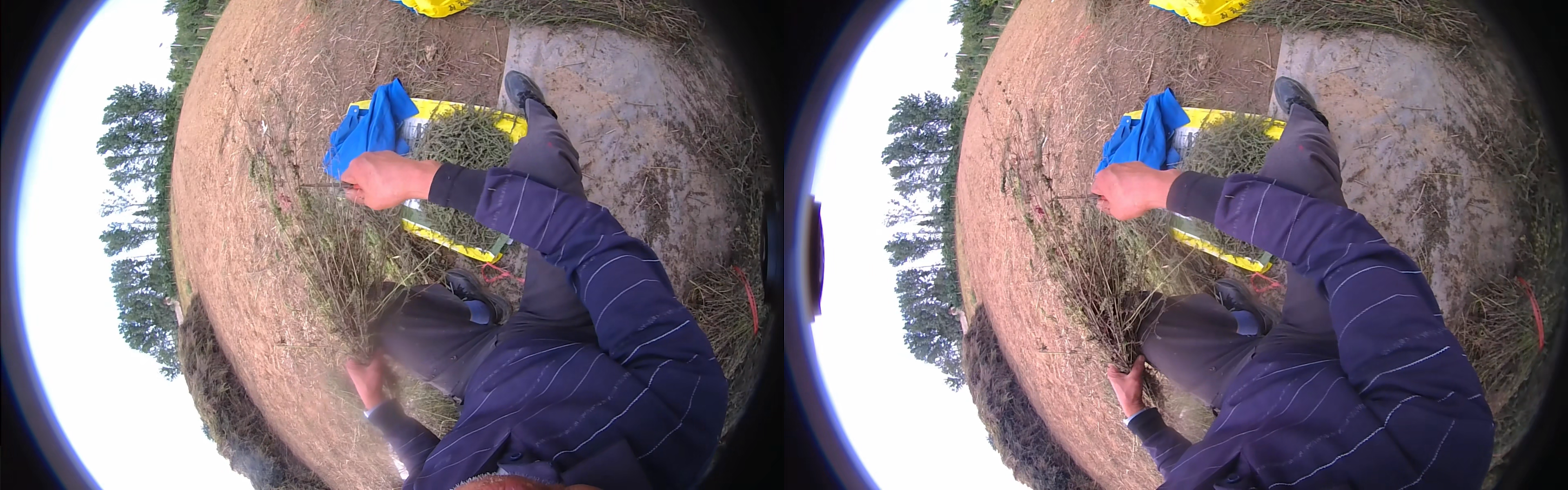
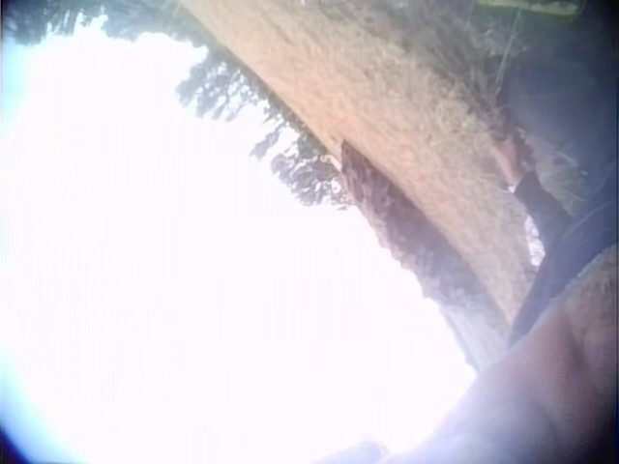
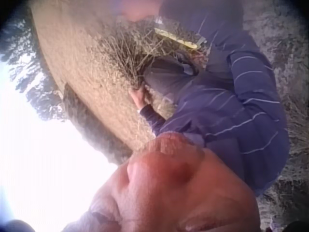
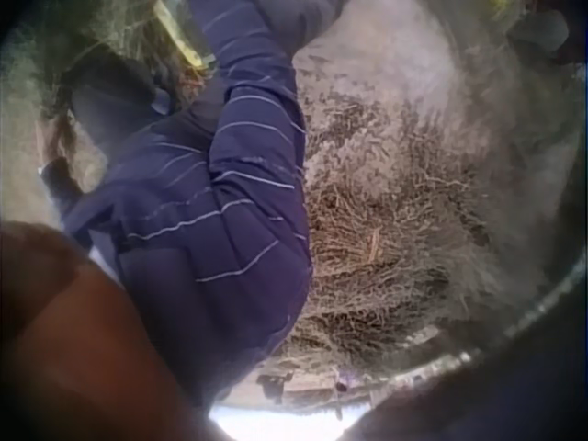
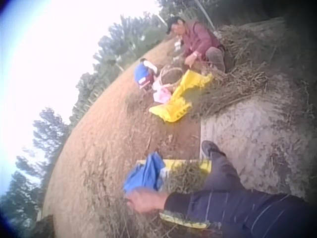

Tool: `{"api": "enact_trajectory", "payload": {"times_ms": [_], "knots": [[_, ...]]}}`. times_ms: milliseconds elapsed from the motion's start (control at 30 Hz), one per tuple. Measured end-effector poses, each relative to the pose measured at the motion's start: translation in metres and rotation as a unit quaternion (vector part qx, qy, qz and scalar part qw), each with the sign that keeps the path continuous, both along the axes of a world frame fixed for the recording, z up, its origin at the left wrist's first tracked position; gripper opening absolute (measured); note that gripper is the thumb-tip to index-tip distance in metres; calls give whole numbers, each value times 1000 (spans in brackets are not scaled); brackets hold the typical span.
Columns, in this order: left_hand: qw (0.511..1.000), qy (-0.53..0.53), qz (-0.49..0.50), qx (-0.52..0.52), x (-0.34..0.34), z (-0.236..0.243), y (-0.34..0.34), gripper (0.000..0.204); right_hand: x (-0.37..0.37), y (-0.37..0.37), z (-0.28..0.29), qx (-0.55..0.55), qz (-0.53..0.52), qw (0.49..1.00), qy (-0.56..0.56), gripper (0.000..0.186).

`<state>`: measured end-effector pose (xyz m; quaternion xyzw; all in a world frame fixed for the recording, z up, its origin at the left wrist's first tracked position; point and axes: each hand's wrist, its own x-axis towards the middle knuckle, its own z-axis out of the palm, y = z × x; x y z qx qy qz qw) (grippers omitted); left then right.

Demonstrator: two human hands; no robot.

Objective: The person sits on the ground and uses red-handled shears to trim a bundle of green plant stems, repeatedly cutting and placing trimmed pieces into a yellow bag. A blue cloth and additional plant material are nearby, and another person is visible working in the background.

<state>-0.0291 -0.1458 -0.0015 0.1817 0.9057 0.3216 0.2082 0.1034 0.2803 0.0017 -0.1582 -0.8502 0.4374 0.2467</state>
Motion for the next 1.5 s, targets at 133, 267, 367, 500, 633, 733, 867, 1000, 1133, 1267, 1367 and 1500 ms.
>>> {"api": "enact_trajectory", "payload": {"times_ms": [133,267,367,500,633,733,867,1000,1133,1267,1367,1500], "knots": [[1000,-1,5,-5,2,2,0,34,4,-3,0,2,-2,1000,5,23],[1000,8,8,-20,8,7,6,35,6,-4,-8,9,-24,1000,4,23],[1000,14,0,-18,7,7,7,36,7,-4,-22,22,-36,999,-11,24],[1000,16,-2,-9,4,1,1,35,16,-12,-29,6,-40,999,-17,25],[998,15,40,-36,15,10,15,36,21,-14,-36,-31,-35,997,-59,26],[998,16,44,-34,18,12,16,37,24,-13,-37,-39,-46,996,-58,27],[999,25,21,-22,5,2,1,38,26,-8,-28,-36,-86,996,-9,25],[999,30,-1,-17,-5,-7,-8,39,28,-2,-5,-10,-95,994,46,25],[998,44,-19,-31,-13,-11,-10,39,16,8,7,80,-109,988,78,15],[997,66,-39,-25,-22,-19,-17,37,-1,23,11,130,-125,980,81,9],[998,51,-39,-21,-26,-21,-19,35,-11,33,9,176,-127,974,71,8],[998,39,-33,-27,-14,-10,-7,35,-12,40,14,187,-144,971,19,9]]}}
